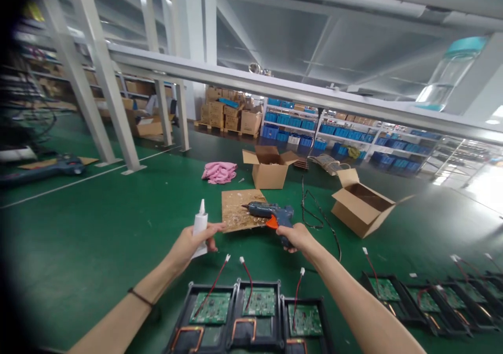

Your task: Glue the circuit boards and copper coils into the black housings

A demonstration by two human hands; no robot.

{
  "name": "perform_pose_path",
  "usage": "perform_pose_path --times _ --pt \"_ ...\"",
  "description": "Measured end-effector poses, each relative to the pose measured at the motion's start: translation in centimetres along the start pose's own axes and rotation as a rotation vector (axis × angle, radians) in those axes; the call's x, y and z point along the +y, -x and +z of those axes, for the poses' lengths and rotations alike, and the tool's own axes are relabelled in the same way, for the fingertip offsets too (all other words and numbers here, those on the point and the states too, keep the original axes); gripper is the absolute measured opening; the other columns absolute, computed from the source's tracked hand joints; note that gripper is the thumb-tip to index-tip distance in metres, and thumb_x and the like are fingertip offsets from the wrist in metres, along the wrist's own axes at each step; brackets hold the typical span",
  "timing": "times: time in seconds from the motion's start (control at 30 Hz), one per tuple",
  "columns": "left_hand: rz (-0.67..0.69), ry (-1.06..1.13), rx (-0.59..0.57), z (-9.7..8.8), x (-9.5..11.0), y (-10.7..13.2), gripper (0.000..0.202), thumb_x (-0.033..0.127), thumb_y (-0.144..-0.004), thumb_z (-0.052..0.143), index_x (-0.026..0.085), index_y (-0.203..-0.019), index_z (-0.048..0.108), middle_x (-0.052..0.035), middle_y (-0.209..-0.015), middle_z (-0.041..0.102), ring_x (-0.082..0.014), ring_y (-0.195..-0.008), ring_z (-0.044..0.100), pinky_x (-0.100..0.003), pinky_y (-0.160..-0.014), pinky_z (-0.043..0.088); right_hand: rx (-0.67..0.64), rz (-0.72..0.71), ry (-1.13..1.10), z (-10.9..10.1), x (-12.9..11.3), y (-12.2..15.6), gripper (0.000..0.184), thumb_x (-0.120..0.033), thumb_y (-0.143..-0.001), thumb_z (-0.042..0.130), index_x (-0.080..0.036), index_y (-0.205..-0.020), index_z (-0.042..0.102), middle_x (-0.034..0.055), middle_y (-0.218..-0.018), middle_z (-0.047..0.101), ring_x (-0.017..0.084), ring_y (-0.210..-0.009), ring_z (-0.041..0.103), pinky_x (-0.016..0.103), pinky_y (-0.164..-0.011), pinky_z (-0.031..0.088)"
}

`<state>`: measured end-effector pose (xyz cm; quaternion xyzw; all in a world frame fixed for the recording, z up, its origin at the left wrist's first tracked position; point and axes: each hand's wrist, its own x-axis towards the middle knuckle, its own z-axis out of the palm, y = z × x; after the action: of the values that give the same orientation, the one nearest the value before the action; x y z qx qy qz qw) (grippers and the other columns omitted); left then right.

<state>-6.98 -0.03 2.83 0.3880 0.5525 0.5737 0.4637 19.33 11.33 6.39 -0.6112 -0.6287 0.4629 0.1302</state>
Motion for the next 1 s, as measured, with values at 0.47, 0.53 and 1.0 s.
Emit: perform_pose_path --times 0.47,0.53,1.0 --pt "-0.197 -0.367 -0.004 0.6 -1.4 -2.0 0.030 0.042 -0.063 0.062 0.013 -0.070 0.058 -0.0024 -0.045 0.058 -0.0159 -0.043 0.056 -0.028 -0.050 0.050 -0.053 0.099 -0.265 0.9 1.1 -0.8 0.025 -0.038 -0.093 0.052 -0.013 -0.093 0.058 -0.0015 -0.075 0.058 0.008 -0.054 0.053 0.020 -0.047 0.046" --pt "-0.180 -0.442 -0.001 0.5 -1.5 -2.3 0.031 0.043 -0.065 0.060 0.013 -0.070 0.059 -0.0033 -0.048 0.059 -0.0171 -0.045 0.057 -0.029 -0.052 0.049 -0.034 0.082 -0.321 0.2 0.7 -0.7 0.027 -0.039 -0.093 0.051 -0.013 -0.097 0.057 -0.0008 -0.078 0.058 0.008 -0.056 0.054 0.021 -0.049 0.046" --pt "0.259 -1.113 0.160 -1.7 -3.3 -3.3 0.028 0.039 -0.077 0.059 0.014 -0.090 0.059 -0.0118 -0.099 0.057 -0.0254 -0.098 0.051 -0.037 -0.089 0.038 0.063 -0.058 -0.304 -3.2 0.1 2.2 0.029 -0.040 -0.090 0.055 -0.013 -0.078 0.057 -0.0038 -0.064 0.056 0.007 -0.047 0.050 0.019 -0.043 0.042"
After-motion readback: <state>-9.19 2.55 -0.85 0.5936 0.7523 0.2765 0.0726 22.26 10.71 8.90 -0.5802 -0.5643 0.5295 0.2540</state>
